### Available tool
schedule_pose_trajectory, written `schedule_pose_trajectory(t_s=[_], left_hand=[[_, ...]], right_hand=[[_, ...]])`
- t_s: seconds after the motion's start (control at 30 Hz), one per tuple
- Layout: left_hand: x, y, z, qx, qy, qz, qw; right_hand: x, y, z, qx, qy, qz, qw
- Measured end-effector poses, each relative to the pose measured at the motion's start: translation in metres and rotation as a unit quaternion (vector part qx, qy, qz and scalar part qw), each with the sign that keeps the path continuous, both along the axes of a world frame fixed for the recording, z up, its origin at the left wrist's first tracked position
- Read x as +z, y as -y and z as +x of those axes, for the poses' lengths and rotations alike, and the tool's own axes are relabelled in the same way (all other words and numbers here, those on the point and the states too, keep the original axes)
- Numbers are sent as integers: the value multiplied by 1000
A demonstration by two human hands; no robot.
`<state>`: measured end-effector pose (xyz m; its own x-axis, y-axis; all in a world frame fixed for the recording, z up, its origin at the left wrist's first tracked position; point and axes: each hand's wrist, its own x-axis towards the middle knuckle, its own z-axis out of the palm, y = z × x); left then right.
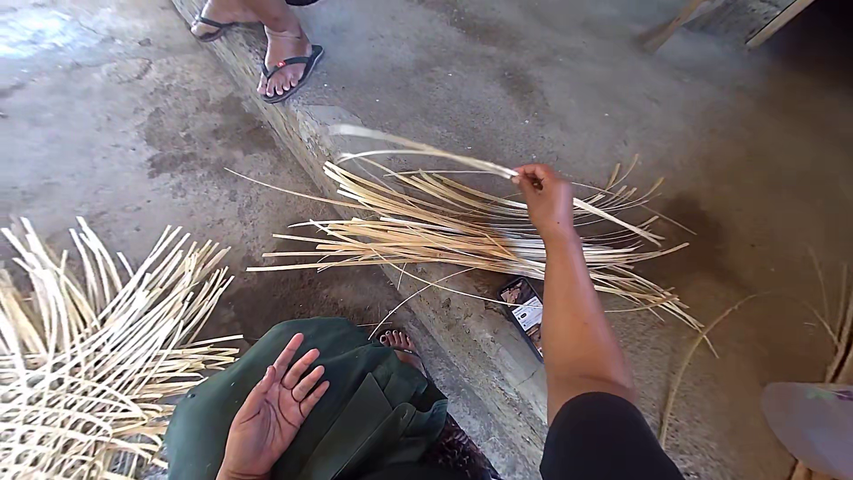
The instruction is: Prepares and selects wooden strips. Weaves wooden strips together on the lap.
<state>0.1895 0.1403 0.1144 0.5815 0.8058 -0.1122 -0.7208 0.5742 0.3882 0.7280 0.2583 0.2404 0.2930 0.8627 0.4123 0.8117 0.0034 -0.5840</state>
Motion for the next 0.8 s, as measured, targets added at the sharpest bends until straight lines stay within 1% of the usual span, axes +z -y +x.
schedule_pose_trajectory(t_s=[0.07,0.17,0.23,0.3,0.33,0.4,0.47,0.53,0.57,0.6,0.67,0.73,0.8], left_hand=[[0,0,-1,-1,0,-1,1000],[0,0,0,0,-3,-1,1000],[0,-1,1,-3,2,1,1000],[0,-1,1,-4,5,6,1000],[0,0,1,-1,1,6,1000],[1,1,2,11,-30,8,999],[7,5,8,32,-111,35,993],[19,11,19,40,-231,104,967],[27,16,26,42,-267,142,952],[34,22,35,49,-278,169,944],[49,36,52,80,-253,215,940],[63,46,63,136,-236,245,931],[72,53,64,197,-218,223,930]], right_hand=[[16,6,-1,-9,13,51,999],[33,17,5,-14,30,101,994],[48,29,-2,-15,85,163,983],[67,43,-23,5,172,229,958],[76,53,-38,21,205,247,947],[87,73,-76,67,227,261,936],[87,96,-124,137,213,245,936],[72,116,-172,220,180,210,935],[64,126,-195,264,149,181,935],[55,136,-216,311,112,150,932],[38,151,-253,378,46,105,918],[23,160,-280,404,9,76,912],[18,163,-295,402,-5,69,913]])
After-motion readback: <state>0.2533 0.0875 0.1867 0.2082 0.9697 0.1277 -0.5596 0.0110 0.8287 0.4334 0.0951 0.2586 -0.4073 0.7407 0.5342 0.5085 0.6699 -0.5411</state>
